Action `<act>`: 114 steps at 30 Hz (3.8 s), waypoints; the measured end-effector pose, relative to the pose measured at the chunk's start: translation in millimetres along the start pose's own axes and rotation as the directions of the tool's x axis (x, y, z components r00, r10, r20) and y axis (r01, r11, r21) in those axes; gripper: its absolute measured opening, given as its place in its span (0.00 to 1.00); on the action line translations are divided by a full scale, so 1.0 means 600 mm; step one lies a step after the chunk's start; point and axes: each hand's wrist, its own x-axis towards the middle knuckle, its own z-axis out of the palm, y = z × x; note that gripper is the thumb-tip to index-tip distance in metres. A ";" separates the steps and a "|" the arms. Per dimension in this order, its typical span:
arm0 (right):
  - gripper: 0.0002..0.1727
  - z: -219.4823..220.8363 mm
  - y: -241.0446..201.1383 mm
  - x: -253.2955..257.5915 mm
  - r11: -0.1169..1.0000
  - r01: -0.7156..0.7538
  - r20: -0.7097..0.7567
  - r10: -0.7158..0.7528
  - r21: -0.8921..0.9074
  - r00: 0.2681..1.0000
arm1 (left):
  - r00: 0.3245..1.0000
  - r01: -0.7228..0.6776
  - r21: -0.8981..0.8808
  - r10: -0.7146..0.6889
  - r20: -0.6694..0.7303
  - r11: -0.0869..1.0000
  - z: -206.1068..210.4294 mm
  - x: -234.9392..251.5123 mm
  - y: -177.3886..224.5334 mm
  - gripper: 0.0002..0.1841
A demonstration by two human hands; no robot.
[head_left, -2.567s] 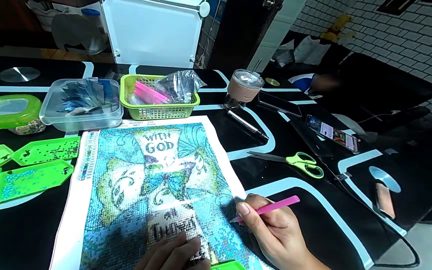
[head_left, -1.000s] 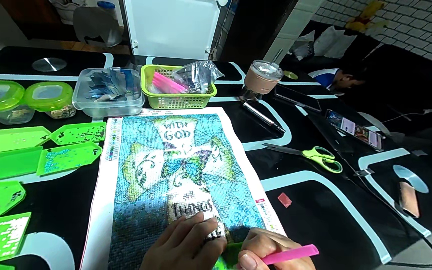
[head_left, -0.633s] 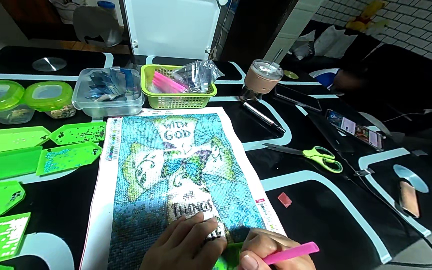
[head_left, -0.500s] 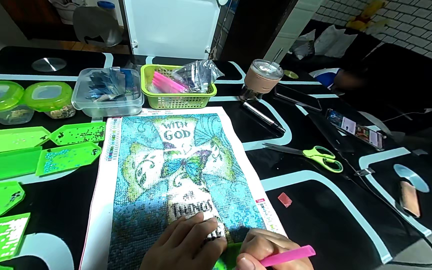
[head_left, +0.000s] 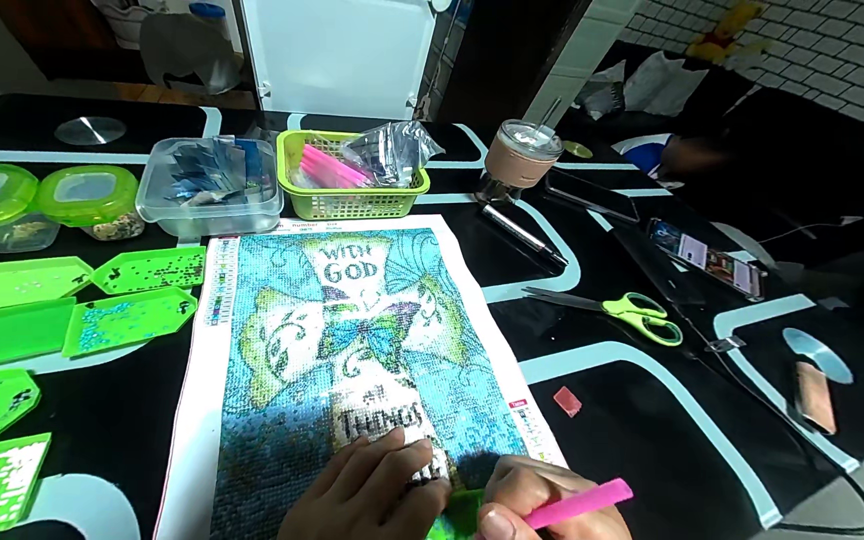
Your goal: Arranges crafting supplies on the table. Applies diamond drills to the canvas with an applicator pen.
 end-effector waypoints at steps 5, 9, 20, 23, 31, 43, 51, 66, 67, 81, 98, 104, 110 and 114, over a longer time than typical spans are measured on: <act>0.15 0.004 0.002 -0.001 0.997 0.043 0.018 -0.042 -0.056 0.999 | 1.000 0.013 -0.008 -0.013 0.007 1.000 -0.001 -0.001 0.001 0.20; 0.15 0.003 0.001 -0.001 0.998 0.034 0.014 -0.033 -0.047 0.999 | 1.000 0.009 -0.003 -0.009 0.012 1.000 -0.002 0.000 0.001 0.21; 0.15 0.001 -0.002 -0.001 0.998 -0.034 -0.020 0.035 0.054 0.999 | 1.000 0.003 -0.002 -0.003 0.006 1.000 0.000 0.001 -0.001 0.21; 0.12 -0.013 -0.009 0.010 0.942 -0.214 -0.122 0.252 0.260 0.960 | 1.000 0.008 -0.014 -0.008 0.025 1.000 -0.003 0.002 -0.001 0.22; 0.16 -0.062 0.051 0.070 0.933 -0.267 -0.286 0.330 0.240 0.899 | 0.996 0.019 -0.033 -0.016 0.091 0.999 -0.010 0.005 0.001 0.23; 0.15 -0.047 0.073 0.060 0.996 -0.089 -0.217 0.080 -0.032 0.973 | 0.996 0.028 -0.035 -0.025 0.087 0.999 -0.011 0.003 0.001 0.24; 0.16 -0.045 0.075 0.057 0.978 -0.027 -0.192 -0.014 -0.208 0.981 | 0.996 0.022 -0.024 -0.020 0.085 0.999 -0.010 0.002 0.000 0.24; 0.16 -0.018 0.001 -0.002 0.996 -0.078 -0.012 0.079 0.041 0.997 | 0.999 0.008 -0.018 -0.007 0.053 1.000 -0.007 0.000 0.000 0.23; 0.16 -0.016 0.002 -0.004 0.998 -0.057 -0.002 0.057 0.020 0.998 | 0.998 0.012 -0.015 -0.012 0.054 1.000 -0.007 0.000 0.000 0.23; 0.16 -0.002 0.000 -0.003 0.996 0.064 0.043 -0.062 -0.060 0.997 | 1.000 0.001 0.008 -0.001 0.012 1.000 -0.003 0.000 0.000 0.22; 0.14 -0.046 0.049 0.055 0.966 -0.222 -0.291 0.251 0.129 0.923 | 0.999 -0.001 -0.012 0.001 0.054 1.000 -0.007 0.002 -0.001 0.23; 0.13 -0.038 0.059 0.053 0.985 -0.173 -0.326 0.165 0.006 0.931 | 0.997 0.009 -0.017 -0.008 0.074 1.000 -0.009 0.001 0.000 0.23; 0.13 -0.038 0.059 0.054 0.985 -0.168 -0.311 0.147 -0.042 0.939 | 0.997 0.006 -0.012 -0.005 0.073 1.000 -0.009 0.001 -0.001 0.23; 0.13 -0.037 0.061 0.051 0.981 -0.149 -0.298 0.106 -0.127 0.949 | 0.997 0.000 -0.009 0.000 0.071 1.000 -0.009 0.000 -0.001 0.23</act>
